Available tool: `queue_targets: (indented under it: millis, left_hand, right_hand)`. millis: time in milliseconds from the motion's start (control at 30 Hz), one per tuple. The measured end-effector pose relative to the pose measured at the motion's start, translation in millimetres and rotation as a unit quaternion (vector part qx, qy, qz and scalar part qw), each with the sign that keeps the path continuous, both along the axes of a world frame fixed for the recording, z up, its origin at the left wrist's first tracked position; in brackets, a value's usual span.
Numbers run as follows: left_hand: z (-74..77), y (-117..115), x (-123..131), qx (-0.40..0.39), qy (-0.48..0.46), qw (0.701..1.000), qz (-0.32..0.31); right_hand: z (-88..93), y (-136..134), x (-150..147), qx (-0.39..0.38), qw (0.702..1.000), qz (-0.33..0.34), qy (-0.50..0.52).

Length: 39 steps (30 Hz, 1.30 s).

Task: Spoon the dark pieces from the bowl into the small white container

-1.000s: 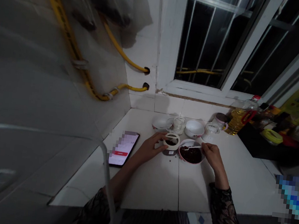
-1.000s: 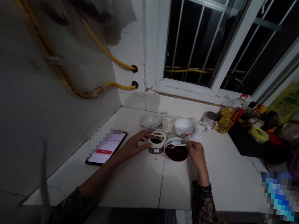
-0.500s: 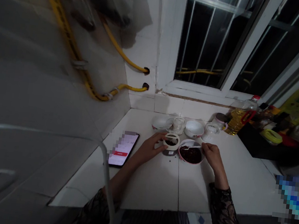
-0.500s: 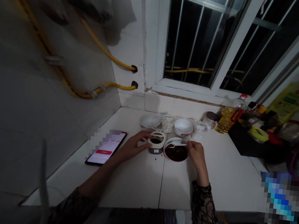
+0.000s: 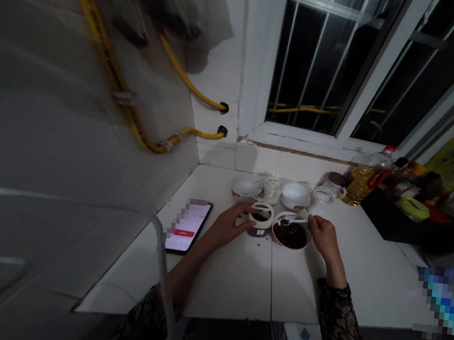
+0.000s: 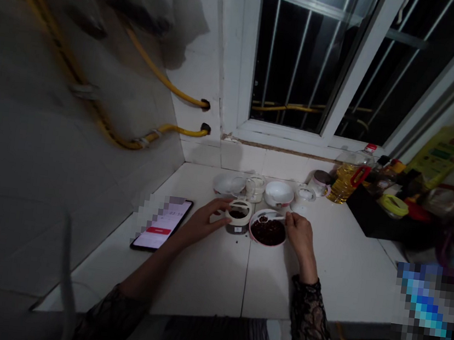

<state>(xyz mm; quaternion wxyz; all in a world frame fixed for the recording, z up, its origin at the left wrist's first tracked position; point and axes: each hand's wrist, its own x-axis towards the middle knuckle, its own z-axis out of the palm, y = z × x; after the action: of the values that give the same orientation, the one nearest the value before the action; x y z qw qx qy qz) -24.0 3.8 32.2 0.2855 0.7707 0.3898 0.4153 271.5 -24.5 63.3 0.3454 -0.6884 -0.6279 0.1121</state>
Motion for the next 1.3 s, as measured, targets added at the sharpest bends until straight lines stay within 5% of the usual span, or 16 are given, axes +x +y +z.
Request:
queue_targets:
  millis: [267, 867, 1067, 1200, 1300]
  left_hand:
    - [-0.8, 0.7, 0.6, 0.004, -0.002, 1.000, -0.002]
    - [-3.2, 2.5, 0.6, 0.010, -0.005, 1.000, -0.004]
    - [-4.4, 2.9, -0.2, 0.018, -0.006, 1.000, -0.007]
    - [-4.2, 2.5, -0.5, 0.015, -0.005, 1.000, -0.002]
    - [-3.6, 2.0, -0.1, 0.009, -0.012, 1.000, -0.003]
  right_hand:
    - [0.3, -0.1, 2.2, -0.005, 1.000, 0.002, 0.011]
    - [-2.1, 9.8, -12.2, -0.022, 0.969, 0.031, 0.246]
    - [7.1, -3.0, -52.0, 0.166, 0.983, 0.053, 0.053]
    - [0.7, -8.1, -67.5, 0.220, 0.951, 0.114, -0.185]
    - [-3.6, -7.7, -67.0, 0.233, 0.927, 0.127, -0.267]
